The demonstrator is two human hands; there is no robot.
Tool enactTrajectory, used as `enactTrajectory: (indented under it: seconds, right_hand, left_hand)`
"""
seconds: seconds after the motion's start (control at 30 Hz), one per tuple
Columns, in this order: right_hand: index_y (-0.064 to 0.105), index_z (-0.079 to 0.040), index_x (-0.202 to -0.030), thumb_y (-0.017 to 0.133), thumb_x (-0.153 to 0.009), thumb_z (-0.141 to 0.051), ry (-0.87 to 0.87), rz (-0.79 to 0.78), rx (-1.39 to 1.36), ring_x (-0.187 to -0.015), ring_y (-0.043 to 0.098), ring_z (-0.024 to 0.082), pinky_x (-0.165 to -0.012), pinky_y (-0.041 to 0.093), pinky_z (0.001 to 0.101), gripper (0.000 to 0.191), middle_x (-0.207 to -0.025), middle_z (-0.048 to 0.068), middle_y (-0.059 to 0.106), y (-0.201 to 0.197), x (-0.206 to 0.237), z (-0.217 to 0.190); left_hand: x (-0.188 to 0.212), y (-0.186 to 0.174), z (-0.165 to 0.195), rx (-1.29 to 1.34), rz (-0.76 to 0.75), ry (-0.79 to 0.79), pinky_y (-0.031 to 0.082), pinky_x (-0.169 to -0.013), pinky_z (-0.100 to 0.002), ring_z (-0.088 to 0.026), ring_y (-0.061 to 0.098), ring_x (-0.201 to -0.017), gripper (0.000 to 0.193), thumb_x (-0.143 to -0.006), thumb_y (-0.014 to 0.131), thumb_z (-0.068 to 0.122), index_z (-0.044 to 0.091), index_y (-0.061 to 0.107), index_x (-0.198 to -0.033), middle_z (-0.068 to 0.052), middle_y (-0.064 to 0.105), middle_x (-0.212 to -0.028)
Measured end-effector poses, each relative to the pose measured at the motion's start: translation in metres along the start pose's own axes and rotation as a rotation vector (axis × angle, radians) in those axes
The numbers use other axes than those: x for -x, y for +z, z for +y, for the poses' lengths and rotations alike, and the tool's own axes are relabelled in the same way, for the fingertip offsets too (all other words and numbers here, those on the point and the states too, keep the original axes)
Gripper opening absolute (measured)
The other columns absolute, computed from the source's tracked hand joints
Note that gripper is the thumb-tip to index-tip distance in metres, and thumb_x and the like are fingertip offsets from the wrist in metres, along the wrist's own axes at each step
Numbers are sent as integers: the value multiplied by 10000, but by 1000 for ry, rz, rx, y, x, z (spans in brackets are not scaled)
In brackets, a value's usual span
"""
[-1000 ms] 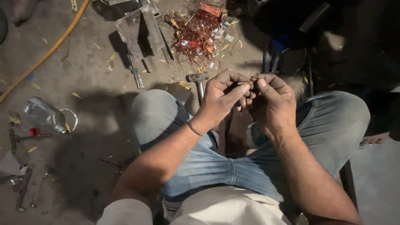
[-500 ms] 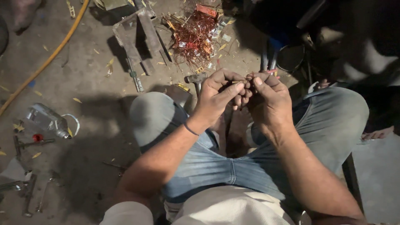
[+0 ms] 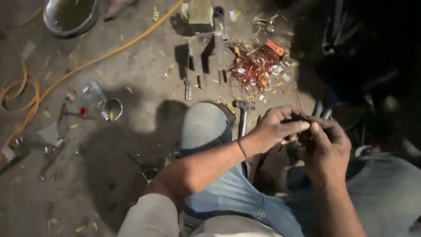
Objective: The person sits on the workshop floor repairing a small electric motor armature, twisting and attaching a red wire to the component's terminals by hand and with pliers, then holds up the finished part and a phone at the end.
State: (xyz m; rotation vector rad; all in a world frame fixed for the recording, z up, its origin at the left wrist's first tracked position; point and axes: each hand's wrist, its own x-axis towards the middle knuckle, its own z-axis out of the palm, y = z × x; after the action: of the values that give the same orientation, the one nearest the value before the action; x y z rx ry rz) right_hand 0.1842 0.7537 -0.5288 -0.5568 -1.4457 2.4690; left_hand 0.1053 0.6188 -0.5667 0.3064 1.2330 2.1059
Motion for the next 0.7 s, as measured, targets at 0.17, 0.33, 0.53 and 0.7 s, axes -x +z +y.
enactTrajectory:
  seconds: [0.17,0.33,0.53,0.7]
  right_hand:
    - [663,26,-1155,628,-1036,3,-44,-17,70,-869,633,132,-763,533,265,126,-1041,80,703,-2,0,3]
    - [653,23,-1151,630,-1061,3,-102,-12,129,-823,620,129,-714,522,258,95,-1000,74,676,-3,4,12]
    - [602,7,-1102,616,-1042,19,-73,-40,24,-935,665,144,-831,572,275,63,-1074,81,675,9,7,18]
    - [617,-20,-1101,580,-1044,-35,119,-27,-98,-813,642,189,-709,550,319,70,-952,80,645,10,7,11]
  left_hand:
    - [-6,-6,-13,78,-14,-2,426,-544,-187,-37,602,-690,187,-989,717,174,55,697,-1132,15,673,-867]
    - [-8,-11,-28,109,-8,33,466,-586,-197,-38,598,-690,114,-973,688,131,68,670,-1067,27,660,-866]
    - [-5,-13,-32,144,34,87,458,-603,-203,-33,558,-693,30,-969,639,48,60,646,-996,36,618,-854]
    - [-3,-15,-30,158,65,0,398,-511,-192,-38,544,-631,28,-953,628,56,72,635,-974,19,615,-799]
